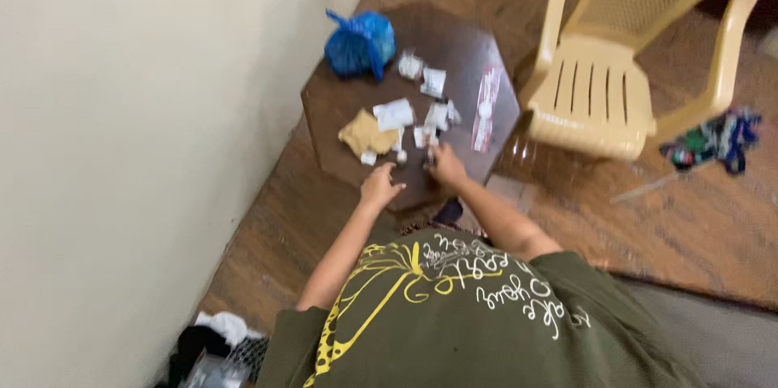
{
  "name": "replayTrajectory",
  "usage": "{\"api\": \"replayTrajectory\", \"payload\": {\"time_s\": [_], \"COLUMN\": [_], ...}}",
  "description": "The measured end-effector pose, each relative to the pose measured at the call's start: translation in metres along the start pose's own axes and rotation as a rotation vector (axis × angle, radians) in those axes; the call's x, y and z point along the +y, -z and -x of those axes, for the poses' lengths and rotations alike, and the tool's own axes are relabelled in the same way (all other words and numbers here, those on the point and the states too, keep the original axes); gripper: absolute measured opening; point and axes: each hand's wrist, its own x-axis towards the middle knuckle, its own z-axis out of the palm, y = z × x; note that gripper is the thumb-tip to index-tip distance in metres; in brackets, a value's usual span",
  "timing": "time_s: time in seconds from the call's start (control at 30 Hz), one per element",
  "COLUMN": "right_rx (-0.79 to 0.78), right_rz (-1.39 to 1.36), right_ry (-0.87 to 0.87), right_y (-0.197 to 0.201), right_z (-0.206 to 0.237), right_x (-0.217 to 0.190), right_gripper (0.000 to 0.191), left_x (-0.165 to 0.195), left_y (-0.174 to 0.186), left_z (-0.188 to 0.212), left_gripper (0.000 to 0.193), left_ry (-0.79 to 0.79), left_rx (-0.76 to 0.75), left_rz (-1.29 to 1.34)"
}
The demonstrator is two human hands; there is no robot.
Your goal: The person picks up small cosmetic items, including nail polish bottles and paper packets, from a small wooden table and places them into an open wardrobe drawer, repeating trips between the table and the drawer to arrange the items inside.
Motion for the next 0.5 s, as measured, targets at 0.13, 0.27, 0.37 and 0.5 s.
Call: {"api": "replayTrajectory", "payload": {"time_s": [0.13,0.27,0.37,0.5], "right_rx": [-0.313,-0.142,-0.091,0.130], "right_rz": [0.427,0.282,0.087,-0.170], "right_ry": [0.303,0.435,0.322,0.073], "right_y": [0.007,0.005,0.001,-0.001], "right_z": [-0.030,-0.043,-0.041,-0.010], "right_x": [0.011,0.038,0.057,0.080], "right_gripper": [0.022,0.017,0.013,0.019], "left_x": [0.017,0.018,0.018,0.019], "left_y": [-0.011,-0.023,-0.029,-0.033], "left_z": [-0.062,-0.085,-0.089,-0.093], "left_gripper": [0.062,0.062,0.061,0.036], "left_ry": [-0.020,-0.040,-0.012,-0.018], "left_rx": [-0.047,-0.080,-0.160,-0.219], "left_rz": [-0.354,-0.413,-0.407,-0.457]}}
